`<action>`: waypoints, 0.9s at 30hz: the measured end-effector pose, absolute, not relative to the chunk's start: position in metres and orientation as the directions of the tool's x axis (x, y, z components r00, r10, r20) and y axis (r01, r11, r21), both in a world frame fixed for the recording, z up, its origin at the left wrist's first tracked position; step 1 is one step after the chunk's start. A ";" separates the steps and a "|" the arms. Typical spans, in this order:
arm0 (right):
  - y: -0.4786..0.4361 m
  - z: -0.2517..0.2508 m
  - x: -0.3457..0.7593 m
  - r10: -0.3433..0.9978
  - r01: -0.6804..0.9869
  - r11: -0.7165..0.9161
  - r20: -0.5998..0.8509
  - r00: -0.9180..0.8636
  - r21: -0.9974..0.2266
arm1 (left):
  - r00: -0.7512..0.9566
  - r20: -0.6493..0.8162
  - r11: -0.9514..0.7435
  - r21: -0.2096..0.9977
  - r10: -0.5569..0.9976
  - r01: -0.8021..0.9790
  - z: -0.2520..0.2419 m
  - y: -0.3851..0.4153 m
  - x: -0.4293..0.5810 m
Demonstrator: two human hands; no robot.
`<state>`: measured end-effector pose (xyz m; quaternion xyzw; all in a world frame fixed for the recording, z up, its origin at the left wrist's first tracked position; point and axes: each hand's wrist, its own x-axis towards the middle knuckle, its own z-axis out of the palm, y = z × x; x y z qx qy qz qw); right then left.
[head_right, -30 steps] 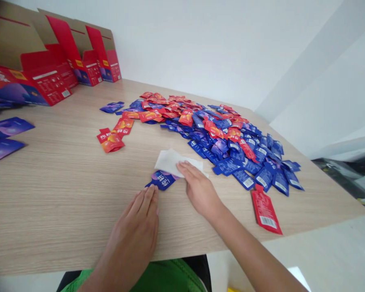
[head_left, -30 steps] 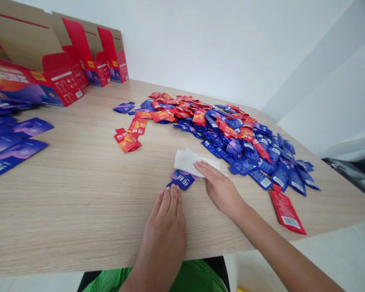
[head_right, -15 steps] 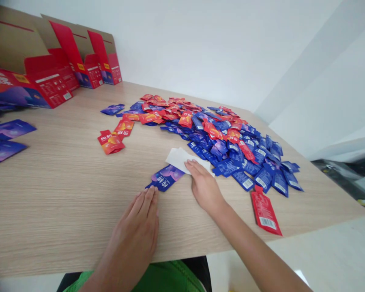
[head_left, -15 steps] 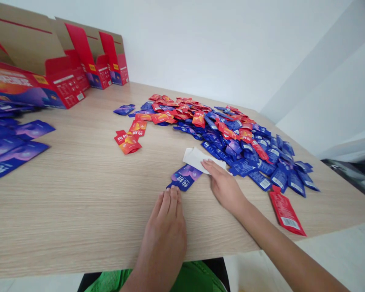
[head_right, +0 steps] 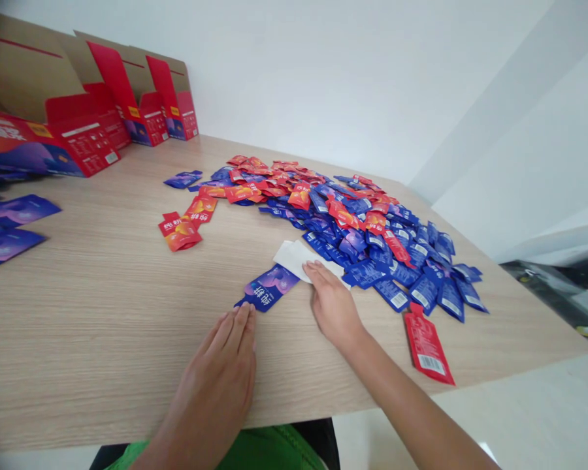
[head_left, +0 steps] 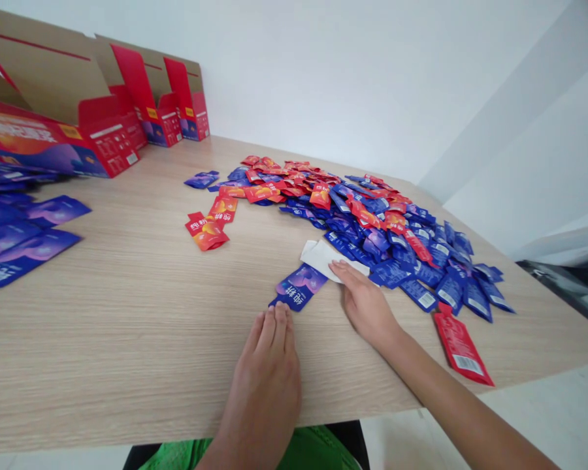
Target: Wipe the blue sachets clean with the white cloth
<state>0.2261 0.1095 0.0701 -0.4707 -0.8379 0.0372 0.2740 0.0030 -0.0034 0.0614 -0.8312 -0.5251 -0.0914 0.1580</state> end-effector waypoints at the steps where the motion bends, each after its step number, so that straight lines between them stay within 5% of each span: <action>1: 0.106 0.072 0.224 0.800 0.755 0.570 0.429 -0.420 -0.323 | 0.431 0.336 -0.397 -0.168 0.837 0.902 0.061 -0.003 0.003; 6: 0.085 0.078 0.201 0.636 0.542 0.772 0.425 -0.644 -0.334 | 0.431 0.345 -0.391 -0.184 0.834 0.902 0.058 -0.003 0.004; 13: 0.108 0.073 0.224 0.804 0.744 0.565 0.438 -0.401 -0.356 | 0.441 0.346 -0.389 -0.212 0.828 0.896 0.057 -0.005 0.004; 19: 0.081 0.080 0.198 0.621 0.517 0.784 0.414 -0.665 -0.345 | 0.424 0.370 -0.385 -0.177 0.827 0.906 0.057 -0.003 0.006; 27: 0.100 0.076 0.218 0.794 0.731 0.564 0.494 -0.353 -0.384 | 0.420 0.350 -0.384 -0.171 0.837 0.907 0.056 -0.004 0.005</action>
